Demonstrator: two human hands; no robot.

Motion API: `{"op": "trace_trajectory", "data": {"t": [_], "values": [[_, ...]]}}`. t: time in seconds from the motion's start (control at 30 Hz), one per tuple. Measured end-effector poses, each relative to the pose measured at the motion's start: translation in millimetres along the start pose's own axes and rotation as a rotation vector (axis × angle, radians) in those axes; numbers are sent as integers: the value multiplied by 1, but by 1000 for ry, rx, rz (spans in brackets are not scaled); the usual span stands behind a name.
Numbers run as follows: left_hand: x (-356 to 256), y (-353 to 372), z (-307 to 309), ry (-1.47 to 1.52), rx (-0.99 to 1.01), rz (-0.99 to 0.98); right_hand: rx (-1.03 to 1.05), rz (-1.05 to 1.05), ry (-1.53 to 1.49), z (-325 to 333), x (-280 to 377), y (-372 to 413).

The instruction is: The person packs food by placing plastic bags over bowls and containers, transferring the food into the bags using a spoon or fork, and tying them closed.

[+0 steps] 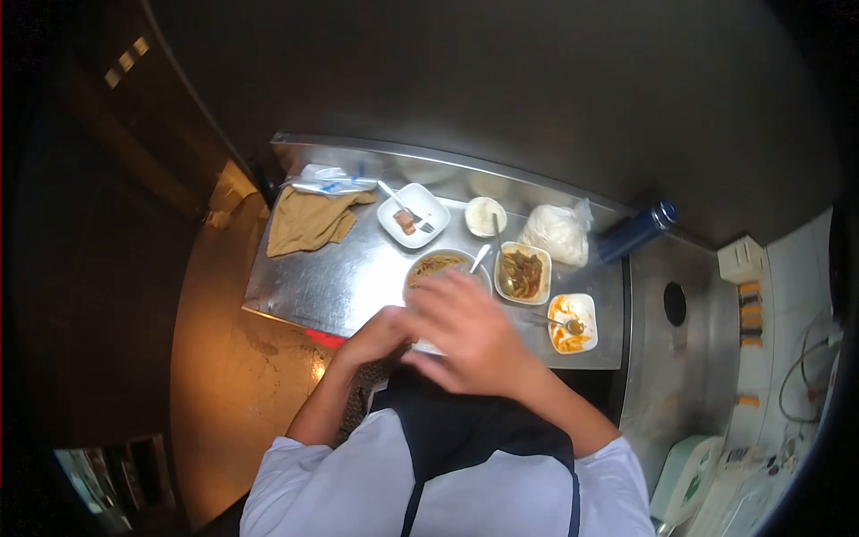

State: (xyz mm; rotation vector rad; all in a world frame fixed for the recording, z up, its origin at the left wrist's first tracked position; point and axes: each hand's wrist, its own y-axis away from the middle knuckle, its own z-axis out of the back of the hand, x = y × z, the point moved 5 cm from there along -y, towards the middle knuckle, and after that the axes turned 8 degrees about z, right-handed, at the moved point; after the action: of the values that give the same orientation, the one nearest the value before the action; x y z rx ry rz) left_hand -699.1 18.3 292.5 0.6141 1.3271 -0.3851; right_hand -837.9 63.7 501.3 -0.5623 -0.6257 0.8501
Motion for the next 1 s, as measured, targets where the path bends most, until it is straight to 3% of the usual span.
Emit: {"op": "trace_trajectory", "data": {"t": [0.07, 0.13, 0.23, 0.33, 0.43, 0.53, 0.63, 0.73, 0.77, 0.83, 0.93, 1.0], "values": [[-16, 1, -12, -49, -75, -160, 256, 104, 105, -20, 0, 16], [-27, 11, -14, 48, 180, 226, 540, 55, 232, -59, -32, 66], [-28, 15, -4, -5, 234, 231, 746, -316, -96, -50, -61, 96], [-13, 23, -2, 66, 357, 354, 657, -291, -369, -45, -53, 114], [-24, 29, -7, 165, 385, 319, 560, -724, -959, -45, -49, 129], [-21, 27, -6, 375, 386, 380, 206, -1114, -1503, -45, -49, 152], [-58, 11, -3, -255, 207, -270, -221, -1124, -1710, -35, -50, 150], [-143, 14, -11, -941, -172, -656, -411, -1214, -1638, -30, -37, 146], [-144, 7, -11, -928, -239, -575, -459, -1234, -1592, -27, -30, 145], [-145, -4, -11, -896, -381, -406, -296, -1094, -1538, -20, -16, 139], [-157, -20, -15, -231, -232, -407, -4, -957, -1665, -34, -6, 141], [-164, -24, -32, 90, -30, -351, -119, -916, -1744, -58, -35, 159]]}}
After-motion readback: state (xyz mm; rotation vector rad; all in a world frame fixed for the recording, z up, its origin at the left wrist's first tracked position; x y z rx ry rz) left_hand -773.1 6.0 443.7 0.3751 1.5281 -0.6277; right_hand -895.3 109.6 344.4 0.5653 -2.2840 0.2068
